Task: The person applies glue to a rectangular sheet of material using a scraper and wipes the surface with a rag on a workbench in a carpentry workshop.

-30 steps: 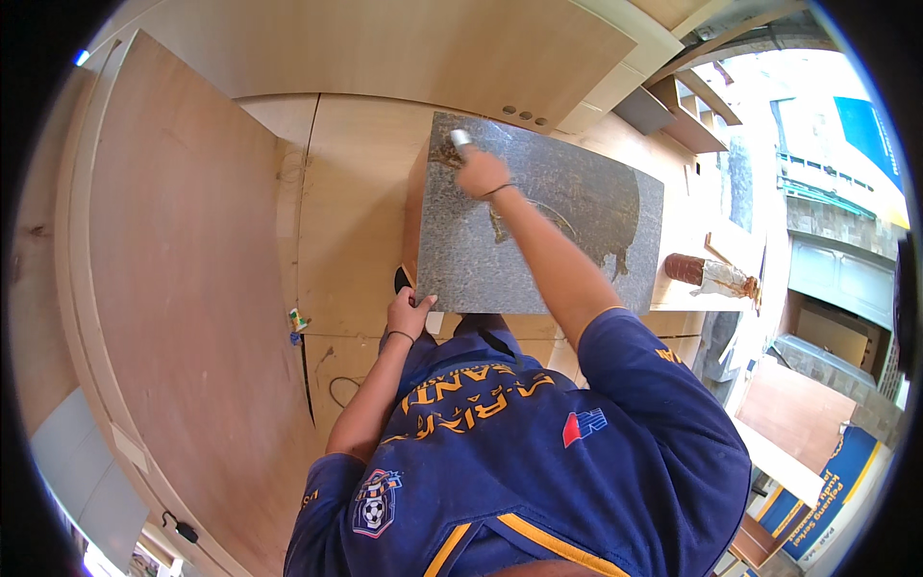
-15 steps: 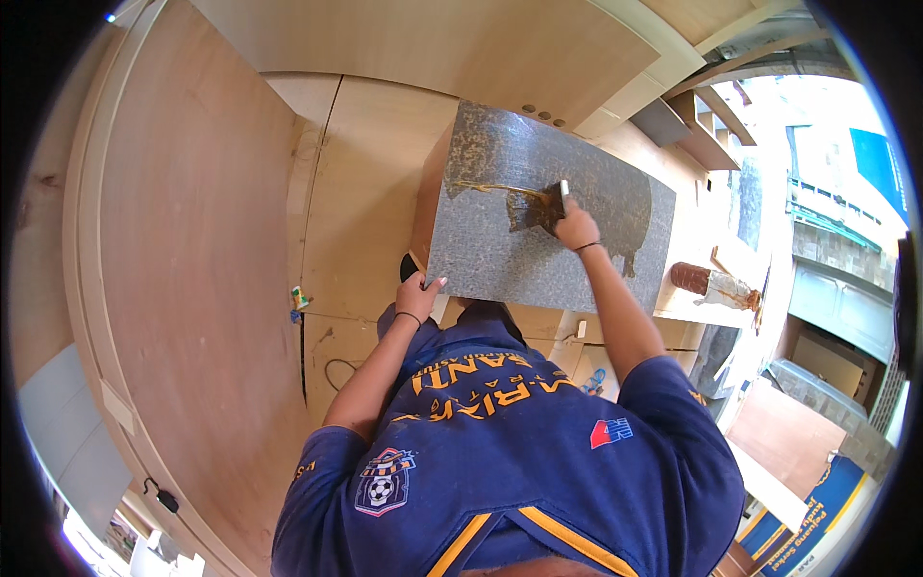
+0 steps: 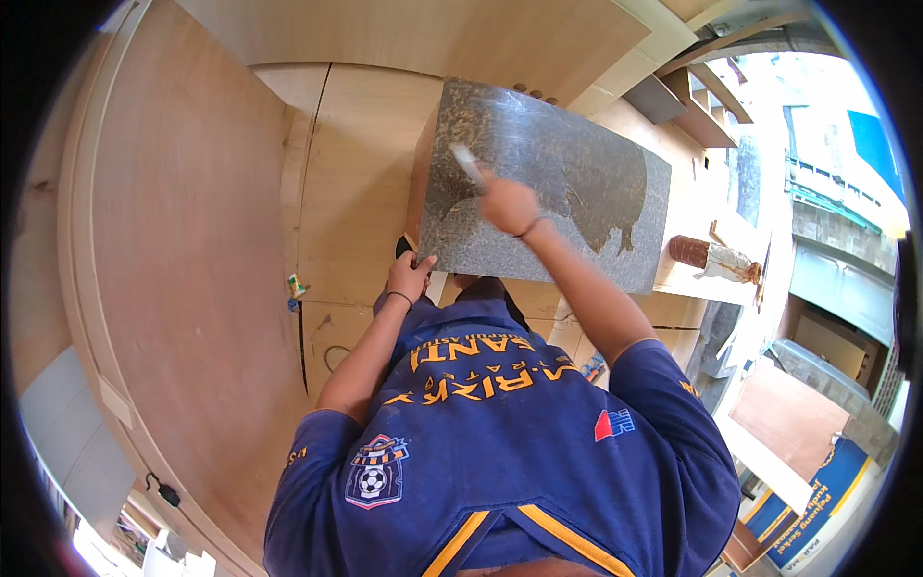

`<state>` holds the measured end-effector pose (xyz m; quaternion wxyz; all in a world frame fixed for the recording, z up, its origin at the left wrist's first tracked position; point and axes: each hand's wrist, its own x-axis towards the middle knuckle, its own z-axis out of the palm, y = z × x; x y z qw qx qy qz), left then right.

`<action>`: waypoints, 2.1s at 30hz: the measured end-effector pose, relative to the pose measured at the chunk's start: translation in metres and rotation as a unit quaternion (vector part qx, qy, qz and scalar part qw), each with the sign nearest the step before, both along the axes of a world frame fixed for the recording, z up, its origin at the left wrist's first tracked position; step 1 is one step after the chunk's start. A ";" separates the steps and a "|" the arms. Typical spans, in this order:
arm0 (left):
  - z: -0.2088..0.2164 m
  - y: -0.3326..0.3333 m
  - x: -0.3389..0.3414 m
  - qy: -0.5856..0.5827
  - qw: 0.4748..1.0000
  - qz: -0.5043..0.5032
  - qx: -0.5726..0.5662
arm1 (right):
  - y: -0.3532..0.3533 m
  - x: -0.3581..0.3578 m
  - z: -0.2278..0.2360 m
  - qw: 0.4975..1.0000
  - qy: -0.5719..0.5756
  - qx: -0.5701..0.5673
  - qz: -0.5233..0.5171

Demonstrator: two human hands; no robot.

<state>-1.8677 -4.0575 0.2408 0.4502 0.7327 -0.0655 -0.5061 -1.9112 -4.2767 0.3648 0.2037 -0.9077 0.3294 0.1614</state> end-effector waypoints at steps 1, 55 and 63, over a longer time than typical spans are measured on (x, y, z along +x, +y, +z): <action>-0.001 0.003 0.000 0.004 1.000 -0.009 -0.014 | -0.018 -0.023 -0.003 1.000 0.017 -0.024 -0.010; -0.082 0.167 -0.237 0.017 0.949 0.278 0.146 | -0.026 -0.090 0.027 0.980 -0.020 -0.024 0.198; -0.084 0.109 -0.190 -0.010 0.953 0.293 0.071 | -0.046 -0.159 -0.019 0.985 0.051 -0.032 0.162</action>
